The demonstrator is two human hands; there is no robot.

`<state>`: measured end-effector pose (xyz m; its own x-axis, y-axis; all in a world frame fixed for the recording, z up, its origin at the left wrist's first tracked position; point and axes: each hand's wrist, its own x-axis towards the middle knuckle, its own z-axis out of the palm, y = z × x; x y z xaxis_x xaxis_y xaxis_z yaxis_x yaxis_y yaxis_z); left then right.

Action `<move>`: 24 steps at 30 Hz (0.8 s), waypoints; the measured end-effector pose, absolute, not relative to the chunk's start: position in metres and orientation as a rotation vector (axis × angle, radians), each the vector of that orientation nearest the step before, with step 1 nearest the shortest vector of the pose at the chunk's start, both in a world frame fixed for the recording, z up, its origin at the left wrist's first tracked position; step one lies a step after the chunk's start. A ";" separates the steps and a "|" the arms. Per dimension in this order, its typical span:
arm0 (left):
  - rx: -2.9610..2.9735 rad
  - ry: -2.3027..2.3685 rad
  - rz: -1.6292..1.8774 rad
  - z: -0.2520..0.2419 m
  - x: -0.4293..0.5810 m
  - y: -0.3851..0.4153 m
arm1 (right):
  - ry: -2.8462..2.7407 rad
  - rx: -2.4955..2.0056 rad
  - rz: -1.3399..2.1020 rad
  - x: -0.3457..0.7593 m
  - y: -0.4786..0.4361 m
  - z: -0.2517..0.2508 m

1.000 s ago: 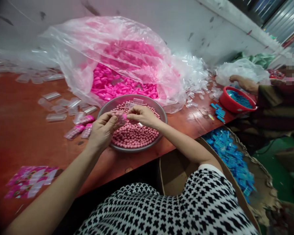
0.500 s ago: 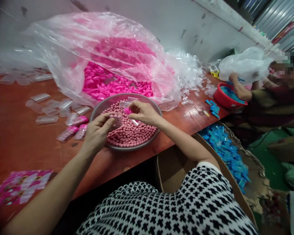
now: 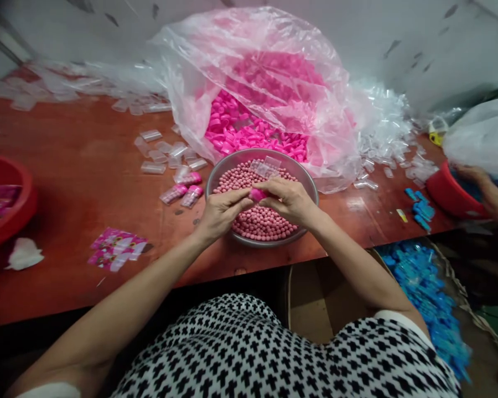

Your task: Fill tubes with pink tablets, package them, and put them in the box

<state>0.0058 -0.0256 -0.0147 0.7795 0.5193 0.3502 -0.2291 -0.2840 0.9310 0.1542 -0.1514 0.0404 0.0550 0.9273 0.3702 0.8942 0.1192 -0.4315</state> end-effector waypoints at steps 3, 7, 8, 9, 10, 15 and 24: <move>1.786 0.214 0.794 -0.016 0.005 -0.029 | -1.906 -1.789 -0.018 0.150 -0.157 0.036; 2.016 0.116 0.909 -0.020 0.005 -0.031 | -2.088 -1.812 -0.334 0.146 -0.161 0.028; 2.085 0.091 0.933 -0.021 0.004 -0.031 | -2.136 -1.813 -0.424 0.146 -0.161 0.026; 2.149 0.068 0.946 -0.022 0.004 -0.031 | -2.177 -1.809 -0.489 0.146 -0.162 0.025; 2.202 0.049 0.944 -0.022 0.004 -0.031 | -2.207 -1.795 -0.517 0.147 -0.162 0.024; 2.239 0.046 0.870 -0.021 0.003 -0.030 | -2.174 -1.760 -0.272 0.153 -0.167 0.025; 2.466 0.055 0.621 -0.021 0.002 -0.036 | -2.253 -1.624 -0.527 0.143 -0.183 0.014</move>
<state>0.0021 -0.0363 -0.0210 0.8904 0.1755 0.4199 -0.0993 -0.8255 0.5556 0.1435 -0.1832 0.0142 -0.3069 0.8355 0.4557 0.9510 0.2881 0.1122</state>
